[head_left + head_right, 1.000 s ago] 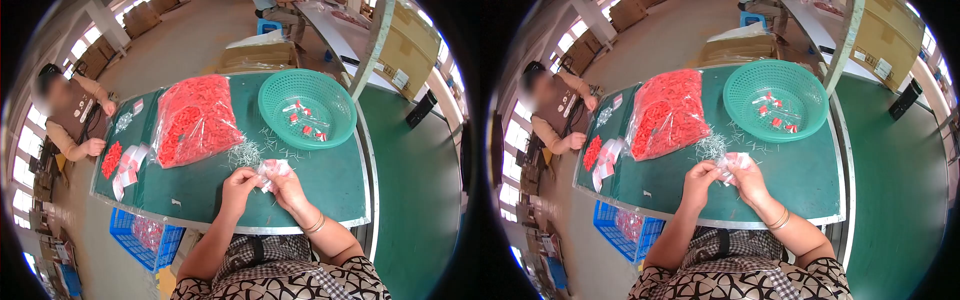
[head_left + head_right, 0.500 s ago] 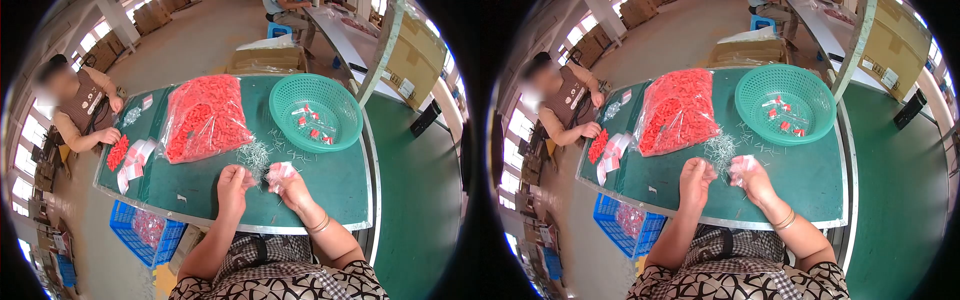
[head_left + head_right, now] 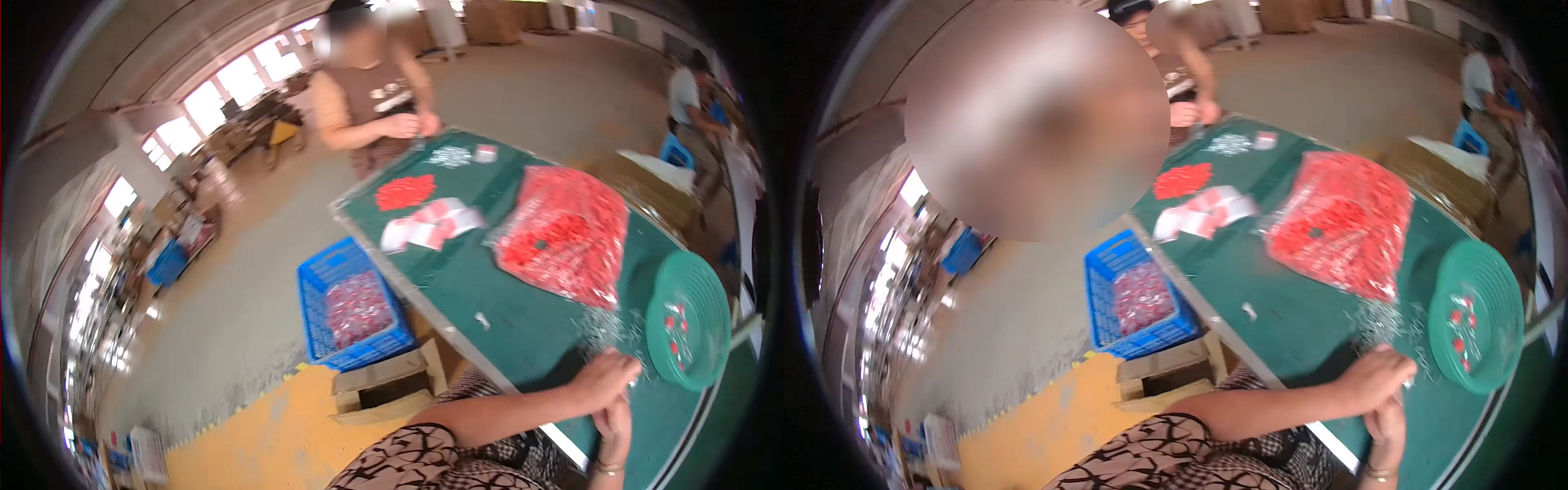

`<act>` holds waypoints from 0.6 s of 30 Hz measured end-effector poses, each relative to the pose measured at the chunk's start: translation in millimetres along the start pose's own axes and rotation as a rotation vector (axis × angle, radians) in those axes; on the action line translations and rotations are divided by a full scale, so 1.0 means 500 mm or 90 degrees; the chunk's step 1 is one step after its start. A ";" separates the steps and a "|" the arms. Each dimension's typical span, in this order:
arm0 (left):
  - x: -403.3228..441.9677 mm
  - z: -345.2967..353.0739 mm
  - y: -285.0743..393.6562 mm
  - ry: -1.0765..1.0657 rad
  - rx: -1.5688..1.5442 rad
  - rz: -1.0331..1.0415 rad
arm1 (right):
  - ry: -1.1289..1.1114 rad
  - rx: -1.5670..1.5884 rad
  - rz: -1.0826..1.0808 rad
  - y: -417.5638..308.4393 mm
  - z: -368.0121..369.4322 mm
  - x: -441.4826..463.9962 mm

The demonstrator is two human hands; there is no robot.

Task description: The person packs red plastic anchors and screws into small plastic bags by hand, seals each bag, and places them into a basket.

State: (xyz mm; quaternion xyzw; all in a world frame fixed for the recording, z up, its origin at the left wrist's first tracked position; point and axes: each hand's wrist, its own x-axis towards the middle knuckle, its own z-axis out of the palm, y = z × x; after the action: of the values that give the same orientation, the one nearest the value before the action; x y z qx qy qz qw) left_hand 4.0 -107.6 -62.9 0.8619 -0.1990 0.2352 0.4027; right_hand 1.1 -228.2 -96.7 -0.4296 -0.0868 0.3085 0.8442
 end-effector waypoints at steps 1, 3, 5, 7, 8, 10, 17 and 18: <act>-0.008 0.008 -0.001 0.023 0.027 -0.001 | -0.011 -0.016 0.025 -0.015 0.003 -0.004; -0.018 0.011 0.003 -0.009 -0.016 -0.046 | -0.034 -0.068 0.041 -0.020 -0.026 -0.006; -0.036 0.009 0.018 0.039 -0.047 -0.032 | -0.048 -0.112 0.068 -0.022 -0.020 0.006; -0.049 0.013 0.000 0.003 -0.007 0.069 | -0.052 -0.161 0.092 -0.022 0.006 0.022; -0.057 0.025 -0.012 0.029 0.018 0.100 | -0.049 -0.181 0.105 -0.016 0.028 0.029; -0.056 -0.005 -0.023 0.035 0.050 0.149 | -0.054 -0.223 0.124 -0.007 0.071 0.056; -0.064 -0.160 -0.016 0.125 -0.148 0.039 | -0.135 -0.340 0.157 0.064 0.220 0.149; -0.062 -0.177 -0.014 0.140 -0.060 0.020 | -0.154 -0.354 0.154 0.074 0.239 0.158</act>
State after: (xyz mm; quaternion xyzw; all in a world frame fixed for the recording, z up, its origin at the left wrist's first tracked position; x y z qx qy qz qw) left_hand -39.1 -29.0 -34.5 0.8077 -0.1784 0.3250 0.4584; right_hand -1.7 -84.5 -61.6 -0.6111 -0.2155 0.4197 0.6356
